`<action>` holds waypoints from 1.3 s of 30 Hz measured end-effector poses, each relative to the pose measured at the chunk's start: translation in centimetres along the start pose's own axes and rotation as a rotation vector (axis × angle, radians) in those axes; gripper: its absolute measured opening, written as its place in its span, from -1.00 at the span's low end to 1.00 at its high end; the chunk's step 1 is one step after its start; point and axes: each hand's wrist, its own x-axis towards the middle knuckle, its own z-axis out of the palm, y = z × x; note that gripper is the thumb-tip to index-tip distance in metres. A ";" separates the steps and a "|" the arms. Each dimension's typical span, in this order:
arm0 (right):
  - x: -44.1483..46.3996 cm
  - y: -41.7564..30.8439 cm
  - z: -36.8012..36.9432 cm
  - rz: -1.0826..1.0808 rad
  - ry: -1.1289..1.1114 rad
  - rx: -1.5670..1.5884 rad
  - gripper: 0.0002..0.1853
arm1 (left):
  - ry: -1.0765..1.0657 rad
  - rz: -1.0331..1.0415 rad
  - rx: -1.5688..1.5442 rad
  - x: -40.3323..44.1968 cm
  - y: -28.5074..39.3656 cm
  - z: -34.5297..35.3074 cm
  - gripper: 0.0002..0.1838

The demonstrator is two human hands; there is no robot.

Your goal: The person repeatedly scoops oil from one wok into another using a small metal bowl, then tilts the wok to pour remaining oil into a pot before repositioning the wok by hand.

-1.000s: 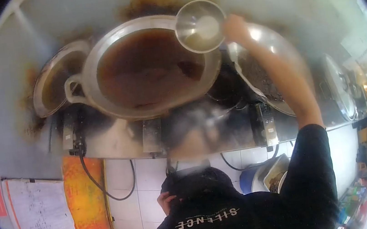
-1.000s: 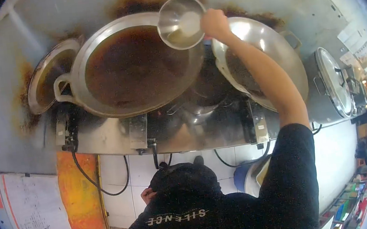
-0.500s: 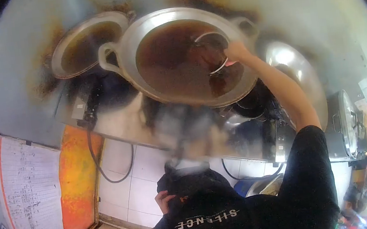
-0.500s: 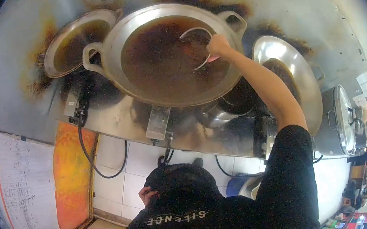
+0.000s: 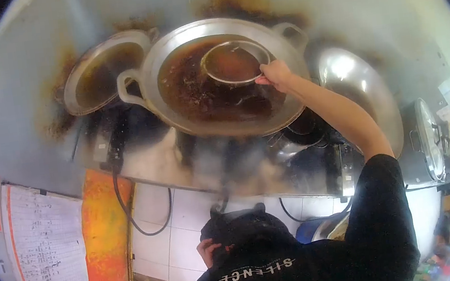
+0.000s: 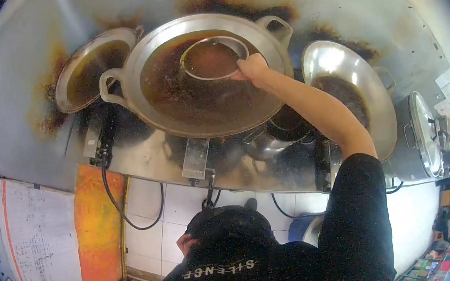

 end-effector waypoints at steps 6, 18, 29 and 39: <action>-1.0 -2.3 -3.0 -0.030 0.055 0.090 -0.77 | -0.043 0.084 0.245 0.2 6.2 1.3 -0.74; -6.2 -3.0 -20.1 -0.150 0.327 0.153 -0.80 | -0.192 0.064 0.136 2.4 2.2 2.2 -0.76; -15.5 2.0 -35.9 -0.044 0.723 -0.131 -0.71 | -0.335 0.353 0.148 4.5 1.2 5.2 -0.80; -20.9 3.3 -45.7 -0.052 0.993 -0.994 -0.64 | -0.439 0.062 0.128 6.3 -4.5 5.3 -0.70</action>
